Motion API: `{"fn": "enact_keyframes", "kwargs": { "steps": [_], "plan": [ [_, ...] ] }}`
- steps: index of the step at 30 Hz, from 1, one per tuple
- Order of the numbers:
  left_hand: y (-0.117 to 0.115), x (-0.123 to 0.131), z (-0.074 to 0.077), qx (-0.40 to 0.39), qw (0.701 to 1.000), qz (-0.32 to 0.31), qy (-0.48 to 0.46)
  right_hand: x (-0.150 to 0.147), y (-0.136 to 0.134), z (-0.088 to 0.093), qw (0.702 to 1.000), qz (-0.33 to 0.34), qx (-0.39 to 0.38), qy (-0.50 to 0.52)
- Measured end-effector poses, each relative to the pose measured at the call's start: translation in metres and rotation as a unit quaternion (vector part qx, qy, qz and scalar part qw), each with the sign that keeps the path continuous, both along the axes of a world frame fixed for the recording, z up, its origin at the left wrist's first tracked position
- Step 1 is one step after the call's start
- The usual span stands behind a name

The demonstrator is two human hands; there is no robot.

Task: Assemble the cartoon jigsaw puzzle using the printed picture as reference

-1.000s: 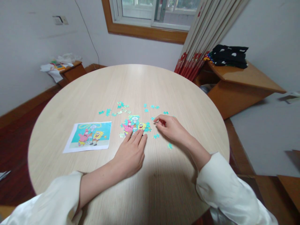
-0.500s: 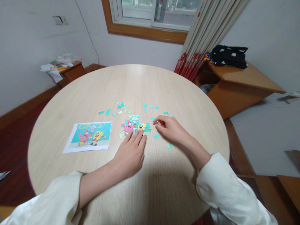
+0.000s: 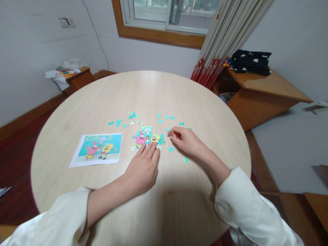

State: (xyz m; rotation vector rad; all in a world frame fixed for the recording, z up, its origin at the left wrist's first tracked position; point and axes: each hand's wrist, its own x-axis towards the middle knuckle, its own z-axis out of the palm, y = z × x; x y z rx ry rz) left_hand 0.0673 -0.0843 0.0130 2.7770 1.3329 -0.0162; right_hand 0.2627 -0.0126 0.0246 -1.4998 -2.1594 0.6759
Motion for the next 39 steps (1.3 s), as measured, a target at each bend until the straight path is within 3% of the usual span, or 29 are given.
{"fn": "enact_keyframes", "kwargs": {
  "steps": [11, 26, 39],
  "plan": [
    [0.005, -0.004, 0.003, 0.041, 0.995, 0.006, -0.095, 0.001, 0.0, -0.001, 1.0, 0.0, -0.006, 0.006],
    [0.007, -0.003, 0.005, 0.045, 0.996, -0.001, -0.083, 0.001, 0.001, -0.003, 1.0, 0.001, -0.013, 0.001],
    [0.015, -0.005, 0.004, 0.048, 0.99, 0.006, -0.13, 0.001, 0.001, -0.003, 1.0, 0.004, -0.023, 0.007]
  ]
}}
